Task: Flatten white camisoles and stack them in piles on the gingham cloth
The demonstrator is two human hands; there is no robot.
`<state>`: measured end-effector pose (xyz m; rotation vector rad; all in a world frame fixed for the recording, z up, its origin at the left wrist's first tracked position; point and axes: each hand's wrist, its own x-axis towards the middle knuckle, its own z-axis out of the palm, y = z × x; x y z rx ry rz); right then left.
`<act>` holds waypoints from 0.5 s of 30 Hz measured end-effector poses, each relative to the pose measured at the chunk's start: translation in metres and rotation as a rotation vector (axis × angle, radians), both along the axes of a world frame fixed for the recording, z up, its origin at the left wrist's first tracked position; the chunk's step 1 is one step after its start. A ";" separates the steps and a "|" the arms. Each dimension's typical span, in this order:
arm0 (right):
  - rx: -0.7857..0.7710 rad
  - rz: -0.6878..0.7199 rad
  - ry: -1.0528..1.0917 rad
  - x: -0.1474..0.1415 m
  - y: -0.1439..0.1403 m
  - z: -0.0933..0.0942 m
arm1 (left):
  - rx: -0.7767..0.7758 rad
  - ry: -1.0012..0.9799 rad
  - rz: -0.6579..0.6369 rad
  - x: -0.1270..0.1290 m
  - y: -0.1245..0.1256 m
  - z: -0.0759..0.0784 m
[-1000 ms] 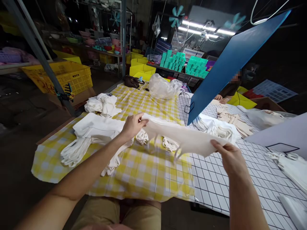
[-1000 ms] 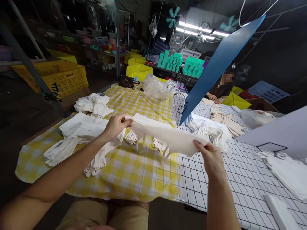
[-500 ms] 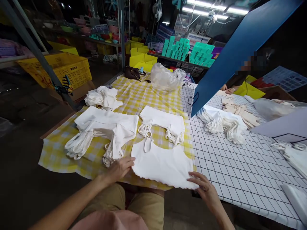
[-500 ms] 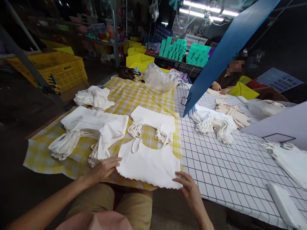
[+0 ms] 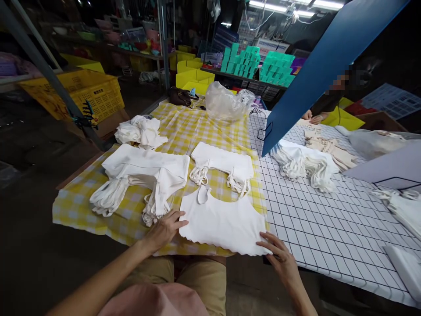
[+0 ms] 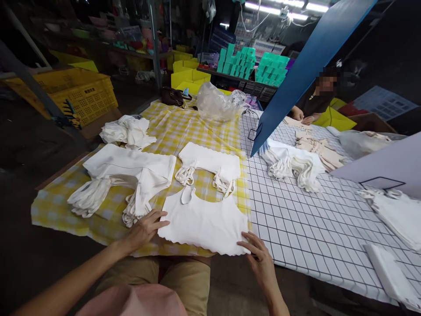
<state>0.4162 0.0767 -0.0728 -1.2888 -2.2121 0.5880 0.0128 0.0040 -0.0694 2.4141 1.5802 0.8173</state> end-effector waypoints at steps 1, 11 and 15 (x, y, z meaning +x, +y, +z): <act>-0.018 -0.015 0.026 -0.001 0.000 0.006 | -0.013 -0.038 0.004 0.000 0.002 0.004; -0.098 -0.267 0.477 -0.029 0.004 0.126 | -0.293 -0.688 0.030 -0.012 0.026 0.113; -0.067 -0.440 0.528 -0.036 0.015 0.145 | -0.372 -0.834 0.123 -0.018 0.036 0.132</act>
